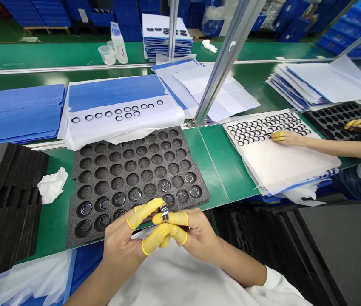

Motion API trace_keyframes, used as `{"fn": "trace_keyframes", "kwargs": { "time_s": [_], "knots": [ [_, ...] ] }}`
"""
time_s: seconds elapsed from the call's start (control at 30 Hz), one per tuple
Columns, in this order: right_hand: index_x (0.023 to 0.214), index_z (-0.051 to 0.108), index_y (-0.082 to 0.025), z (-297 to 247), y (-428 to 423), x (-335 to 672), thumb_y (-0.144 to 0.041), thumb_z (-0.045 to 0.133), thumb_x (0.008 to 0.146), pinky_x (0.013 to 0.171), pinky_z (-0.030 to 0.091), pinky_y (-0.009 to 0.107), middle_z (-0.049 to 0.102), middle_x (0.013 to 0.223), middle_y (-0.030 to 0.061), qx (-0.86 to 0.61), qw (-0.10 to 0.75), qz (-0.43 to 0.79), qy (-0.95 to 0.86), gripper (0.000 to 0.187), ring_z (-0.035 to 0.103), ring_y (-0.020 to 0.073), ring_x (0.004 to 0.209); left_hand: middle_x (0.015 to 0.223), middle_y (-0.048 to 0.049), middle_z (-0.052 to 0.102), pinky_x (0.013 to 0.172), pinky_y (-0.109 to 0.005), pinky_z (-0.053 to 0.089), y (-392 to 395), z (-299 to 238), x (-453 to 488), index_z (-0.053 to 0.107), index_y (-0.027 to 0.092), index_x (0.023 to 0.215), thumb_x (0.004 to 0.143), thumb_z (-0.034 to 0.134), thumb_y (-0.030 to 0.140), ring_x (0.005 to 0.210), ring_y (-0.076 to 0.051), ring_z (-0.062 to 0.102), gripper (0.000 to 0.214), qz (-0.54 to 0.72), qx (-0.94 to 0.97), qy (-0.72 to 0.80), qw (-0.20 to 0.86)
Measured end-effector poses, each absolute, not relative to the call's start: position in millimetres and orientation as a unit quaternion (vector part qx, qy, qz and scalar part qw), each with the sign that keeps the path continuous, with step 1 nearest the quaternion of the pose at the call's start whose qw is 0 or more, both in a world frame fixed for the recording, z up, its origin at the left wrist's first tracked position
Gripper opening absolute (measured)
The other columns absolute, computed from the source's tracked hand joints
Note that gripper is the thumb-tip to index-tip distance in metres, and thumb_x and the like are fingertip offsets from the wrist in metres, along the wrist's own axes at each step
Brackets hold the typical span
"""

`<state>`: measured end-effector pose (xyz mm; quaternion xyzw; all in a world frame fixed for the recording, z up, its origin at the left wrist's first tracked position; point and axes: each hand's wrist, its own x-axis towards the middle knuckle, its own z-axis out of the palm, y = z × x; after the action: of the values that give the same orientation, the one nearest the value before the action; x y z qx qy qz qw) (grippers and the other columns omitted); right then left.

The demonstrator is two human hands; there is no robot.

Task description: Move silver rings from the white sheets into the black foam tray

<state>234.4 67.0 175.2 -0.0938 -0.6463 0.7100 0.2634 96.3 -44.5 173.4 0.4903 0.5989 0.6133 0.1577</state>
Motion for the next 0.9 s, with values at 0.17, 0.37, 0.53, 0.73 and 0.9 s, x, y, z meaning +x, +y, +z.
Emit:
{"fn": "trace_keyframes", "kwargs": {
  "time_s": [0.17,0.37,0.53,0.73,0.9],
  "knots": [
    [0.113,0.079,-0.019,178.5,64.7,235.3,-0.035,0.063,0.101,0.057,0.053,0.015,0.070,0.066,0.0002,-0.102,0.267,0.730,-0.621,0.025,0.058,0.0060,0.052,0.095,-0.0012,0.083,0.077,-0.021,0.066,-49.2,168.9,95.7,0.073,0.032,0.130,0.087,0.080,0.029,0.078,-0.017,0.080,0.044,0.594,0.481,0.626,0.153],
    [0.105,0.080,-0.018,178.7,64.5,235.6,-0.039,0.064,0.100,0.054,0.051,0.016,0.070,0.066,0.0010,-0.128,0.265,0.729,-0.618,0.027,0.059,0.0072,0.052,0.096,0.0000,0.085,0.077,-0.024,0.068,-49.3,165.4,97.6,0.073,0.030,0.125,0.088,0.080,0.032,0.077,-0.018,0.082,0.038,0.600,0.458,0.635,0.164],
    [0.103,0.080,-0.018,180.7,64.8,236.1,-0.043,0.064,0.100,0.048,0.045,0.016,0.069,0.061,0.0002,-0.157,0.267,0.720,-0.621,0.030,0.057,0.0077,0.050,0.095,0.0003,0.085,0.077,-0.021,0.067,-47.6,168.0,98.8,0.075,0.027,0.122,0.089,0.079,0.031,0.076,-0.016,0.081,0.033,0.586,0.475,0.648,0.105],
    [0.110,0.078,-0.019,182.8,65.9,236.6,-0.049,0.064,0.099,0.044,0.039,0.017,0.064,0.055,-0.0028,-0.179,0.272,0.725,-0.607,0.035,0.050,0.0068,0.045,0.096,0.0037,0.084,0.081,-0.016,0.064,-48.7,166.2,96.7,0.077,0.026,0.115,0.092,0.072,0.016,0.078,-0.011,0.080,0.025,0.593,0.471,0.650,0.064],
    [0.113,0.077,-0.019,181.6,72.0,234.9,-0.053,0.065,0.097,0.041,0.036,0.017,0.066,0.060,-0.0024,-0.219,0.250,0.759,-0.560,0.039,0.040,0.0045,0.041,0.091,0.0037,0.083,0.078,-0.016,0.063,-47.0,169.4,96.1,0.077,0.023,0.108,0.091,0.072,0.010,0.076,-0.010,0.079,0.022,0.594,0.495,0.631,0.062]
  ]
}}
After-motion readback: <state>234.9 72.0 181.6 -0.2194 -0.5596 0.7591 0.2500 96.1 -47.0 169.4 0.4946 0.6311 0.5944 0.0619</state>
